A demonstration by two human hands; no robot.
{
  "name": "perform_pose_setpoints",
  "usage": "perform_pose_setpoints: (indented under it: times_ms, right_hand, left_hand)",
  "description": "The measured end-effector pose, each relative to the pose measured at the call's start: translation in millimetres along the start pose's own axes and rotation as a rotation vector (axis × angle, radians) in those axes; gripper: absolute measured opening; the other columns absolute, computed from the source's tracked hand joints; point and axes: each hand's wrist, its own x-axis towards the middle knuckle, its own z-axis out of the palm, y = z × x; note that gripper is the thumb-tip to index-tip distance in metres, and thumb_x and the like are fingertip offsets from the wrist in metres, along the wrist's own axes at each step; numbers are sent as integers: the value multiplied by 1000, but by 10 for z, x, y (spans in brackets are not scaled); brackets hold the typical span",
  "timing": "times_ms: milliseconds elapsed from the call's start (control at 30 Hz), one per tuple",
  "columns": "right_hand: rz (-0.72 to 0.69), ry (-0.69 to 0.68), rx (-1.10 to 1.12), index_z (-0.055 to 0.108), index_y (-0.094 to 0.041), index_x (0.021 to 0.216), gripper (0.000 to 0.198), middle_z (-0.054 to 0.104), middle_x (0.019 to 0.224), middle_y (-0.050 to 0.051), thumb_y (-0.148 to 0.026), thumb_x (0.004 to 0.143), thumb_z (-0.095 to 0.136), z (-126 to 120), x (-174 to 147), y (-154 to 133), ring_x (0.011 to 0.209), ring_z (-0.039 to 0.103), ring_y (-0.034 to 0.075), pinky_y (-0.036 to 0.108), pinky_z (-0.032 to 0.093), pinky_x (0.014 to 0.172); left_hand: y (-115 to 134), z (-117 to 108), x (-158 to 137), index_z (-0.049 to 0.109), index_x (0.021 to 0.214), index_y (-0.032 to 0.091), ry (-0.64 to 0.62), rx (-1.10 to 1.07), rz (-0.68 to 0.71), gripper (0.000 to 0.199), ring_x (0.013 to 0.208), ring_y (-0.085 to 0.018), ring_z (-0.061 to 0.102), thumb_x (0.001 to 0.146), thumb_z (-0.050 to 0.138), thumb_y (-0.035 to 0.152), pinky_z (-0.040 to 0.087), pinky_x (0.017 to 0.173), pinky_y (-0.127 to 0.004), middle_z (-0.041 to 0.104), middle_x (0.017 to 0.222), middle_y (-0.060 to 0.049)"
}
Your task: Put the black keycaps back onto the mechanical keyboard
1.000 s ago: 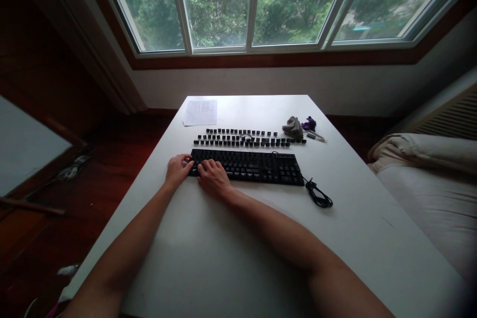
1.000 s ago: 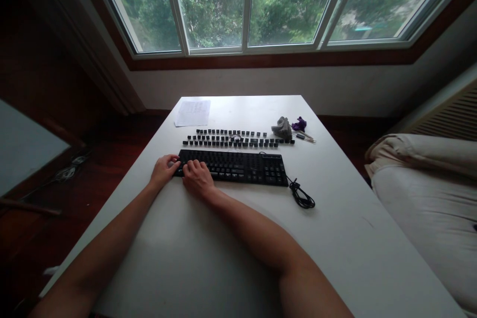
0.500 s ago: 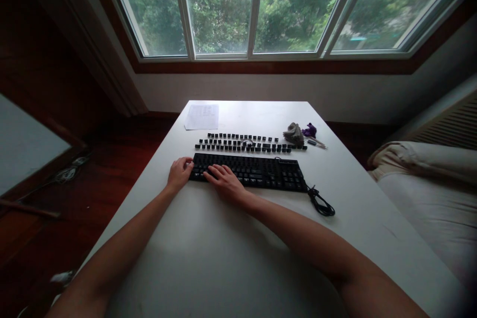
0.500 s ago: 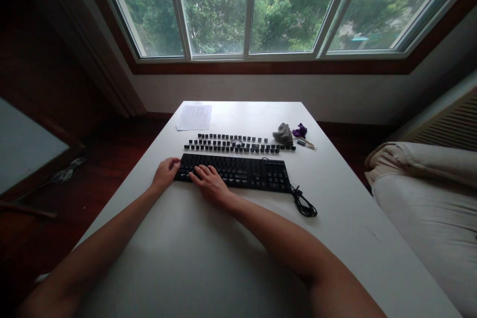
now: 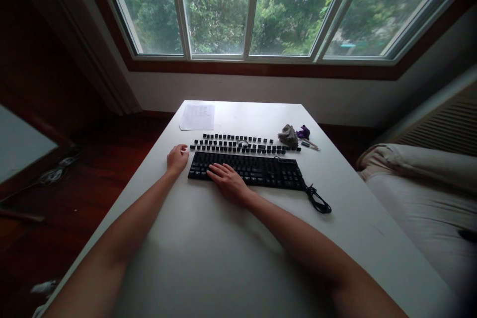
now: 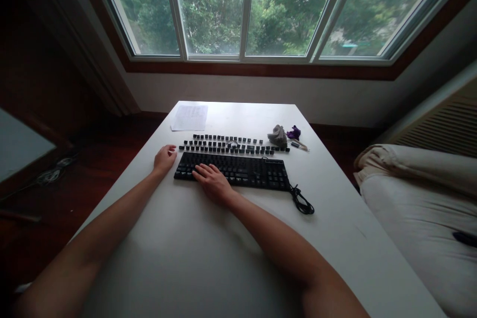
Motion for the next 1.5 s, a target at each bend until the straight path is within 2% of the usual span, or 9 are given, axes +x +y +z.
perform_pose_setpoints:
  times_ms: [233,567,733,933,1067,1233,1333,1500]
  right_hand:
    - [23,22,7,49,-23,151,53,46,158,9,-14,99,50,64,68,70,150,37,22,48,29,123]
    - [-15,81,-24,57,-20,143,42,52,152,12,-20,101,51,-22,52,88,145,42,25,48,31,122]
    - [53,127,-27,63,-19,137,37,60,143,13,-22,102,52,-107,-50,178,135,52,27,47,42,112]
    - [60,103,6,62,-23,141,44,58,148,11,-15,98,56,-87,-142,245,140,48,25,47,39,115]
    - [28,68,7,59,-23,144,49,54,151,10,-11,96,56,-101,-184,281,143,45,24,46,38,117]
    - [33,63,22,58,-26,144,50,54,151,10,-11,96,56,-101,-198,285,144,44,23,47,39,117]
    - [48,75,35,60,-26,143,46,56,150,9,-15,99,55,-101,-196,268,142,46,23,47,39,117]
    - [49,87,55,61,-25,142,46,57,149,9,-15,98,56,-122,-200,257,141,47,23,46,39,116]
  left_hand:
    - [-52,170,226,67,126,26,-19,-5,106,44,90,-24,64,83,63,24,49,90,-39,67,121,-9]
    - [-48,177,279,74,107,25,-35,28,178,24,92,-24,63,85,63,27,48,92,-38,69,108,-8]
    - [38,138,206,72,109,21,-25,-108,156,26,81,-19,65,88,60,30,52,84,-35,71,108,-7]
    - [130,39,54,71,115,24,-159,-301,101,33,81,-19,67,86,63,35,53,76,-32,74,104,-4]
    - [79,-25,14,72,113,22,-247,-366,91,34,77,-19,65,84,64,37,52,71,-31,74,91,-3]
    - [71,-123,-13,73,106,22,-337,-323,223,31,79,-19,64,83,63,38,53,74,-32,71,91,-3]
    - [106,-165,-26,74,103,22,-344,-291,300,27,77,-18,62,83,61,35,52,72,-31,69,92,-3]
    - [127,-185,-25,73,99,22,-343,-265,312,23,73,-16,61,84,60,33,52,69,-31,69,96,-4]
